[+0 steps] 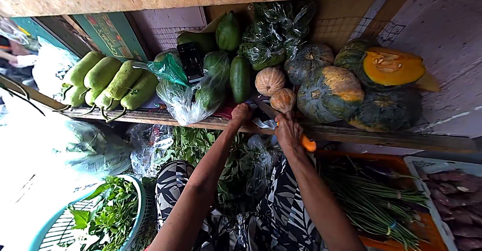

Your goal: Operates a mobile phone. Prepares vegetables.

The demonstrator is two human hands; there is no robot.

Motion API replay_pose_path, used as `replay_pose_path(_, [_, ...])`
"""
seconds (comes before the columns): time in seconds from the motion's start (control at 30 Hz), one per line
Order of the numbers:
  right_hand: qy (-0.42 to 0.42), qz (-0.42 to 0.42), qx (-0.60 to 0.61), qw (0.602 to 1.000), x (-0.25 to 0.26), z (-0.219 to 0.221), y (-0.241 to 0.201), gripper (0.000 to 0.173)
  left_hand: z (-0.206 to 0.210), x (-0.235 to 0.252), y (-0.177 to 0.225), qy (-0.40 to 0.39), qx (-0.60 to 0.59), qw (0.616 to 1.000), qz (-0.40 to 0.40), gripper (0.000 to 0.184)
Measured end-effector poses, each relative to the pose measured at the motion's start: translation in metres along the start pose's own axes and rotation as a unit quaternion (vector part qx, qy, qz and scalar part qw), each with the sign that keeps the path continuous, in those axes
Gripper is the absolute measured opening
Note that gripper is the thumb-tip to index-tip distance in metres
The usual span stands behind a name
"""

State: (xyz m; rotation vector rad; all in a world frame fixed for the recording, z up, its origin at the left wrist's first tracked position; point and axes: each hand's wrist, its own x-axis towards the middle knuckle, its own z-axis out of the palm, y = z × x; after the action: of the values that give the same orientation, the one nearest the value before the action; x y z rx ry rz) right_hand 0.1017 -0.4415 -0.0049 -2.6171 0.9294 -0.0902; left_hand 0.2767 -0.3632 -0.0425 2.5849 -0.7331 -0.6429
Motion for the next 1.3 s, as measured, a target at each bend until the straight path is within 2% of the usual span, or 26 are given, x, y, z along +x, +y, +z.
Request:
replay_pose_path(0.07, [-0.017,-0.004,-0.009,1.0,0.004,0.002,-0.003,0.029,0.005,-0.009,-0.005,0.044,-0.023,0.998,0.035,0.032])
replay_pose_path(0.1, [-0.019,-0.007,-0.007,1.0,0.005,0.002,-0.005,0.029,0.009,-0.022,-0.008,0.101,-0.027,0.992,0.07,0.029])
replay_pose_path(0.2, [-0.003,-0.007,0.0,1.0,0.01,0.006,-0.003,0.027,0.022,-0.065,-0.004,0.264,0.008,0.95,0.166,0.022])
replay_pose_path(0.23, [-0.002,-0.007,0.0,1.0,0.011,0.008,-0.003,0.027,0.031,-0.076,-0.006,0.289,0.011,0.937,0.196,0.021])
replay_pose_path(0.3, [-0.008,-0.006,-0.007,1.0,0.011,0.012,-0.006,0.026,0.053,-0.102,-0.018,0.272,0.008,0.931,0.244,0.022])
replay_pose_path(0.37, [-0.011,0.003,-0.015,1.0,0.009,0.014,-0.008,0.025,0.074,-0.126,-0.032,0.225,0.005,0.939,0.259,0.027])
replay_pose_path(0.43, [-0.008,0.003,-0.007,1.0,0.004,0.011,-0.007,0.025,0.077,-0.149,-0.043,0.159,-0.033,0.957,0.241,0.031])
replay_pose_path(0.5, [-0.011,-0.003,-0.022,1.0,0.002,0.01,-0.007,0.028,0.071,-0.175,-0.057,0.167,-0.084,0.957,0.22,0.032])
replay_pose_path(0.57, [0.008,-0.03,-0.024,0.999,0.001,0.013,-0.005,0.031,0.055,-0.208,-0.076,0.235,-0.121,0.946,0.19,0.028])
replay_pose_path(0.63, [0.074,-0.102,0.012,0.992,0.002,0.012,-0.002,0.031,0.028,-0.245,-0.099,0.337,-0.136,0.922,0.133,0.024])
replay_pose_path(0.73, [0.143,-0.238,0.063,0.959,0.0,0.012,0.003,0.028,0.01,-0.3,-0.156,0.453,-0.192,0.87,0.014,0.047])
replay_pose_path(0.8, [0.137,-0.297,0.081,0.941,-0.007,0.021,0.004,0.028,0.024,-0.322,-0.207,0.492,-0.207,0.841,-0.084,0.044])
replay_pose_path(0.87, [0.091,-0.327,0.083,0.937,-0.021,0.037,-0.002,0.027,0.044,-0.335,-0.254,0.442,-0.215,0.852,-0.182,0.032])
replay_pose_path(0.93, [0.021,-0.311,0.046,0.949,-0.043,0.054,-0.013,0.029,0.069,-0.331,-0.289,0.374,-0.241,0.856,-0.264,0.034])
replay_pose_path(1.0, [-0.052,-0.283,-0.011,0.958,-0.059,0.072,-0.023,0.031,0.098,-0.324,-0.306,0.267,-0.244,0.878,-0.313,0.034])
replay_pose_path(1.07, [-0.157,-0.238,-0.074,0.956,-0.07,0.093,-0.032,0.039,0.133,-0.315,-0.311,0.155,-0.248,0.899,-0.327,0.04])
replay_pose_path(1.1, [-0.219,-0.214,-0.11,0.946,-0.074,0.104,-0.037,0.046,0.151,-0.31,-0.313,0.112,-0.254,0.9,-0.336,0.045])
replay_pose_path(1.17, [-0.312,-0.176,-0.151,0.921,-0.087,0.127,-0.044,0.057,0.182,-0.299,-0.318,0.088,-0.245,0.895,-0.363,0.065])
replay_pose_path(1.3, [-0.37,-0.108,-0.113,0.916,-0.143,0.154,-0.033,0.053,0.219,-0.29,-0.348,0.103,-0.169,0.891,-0.408,0.104])
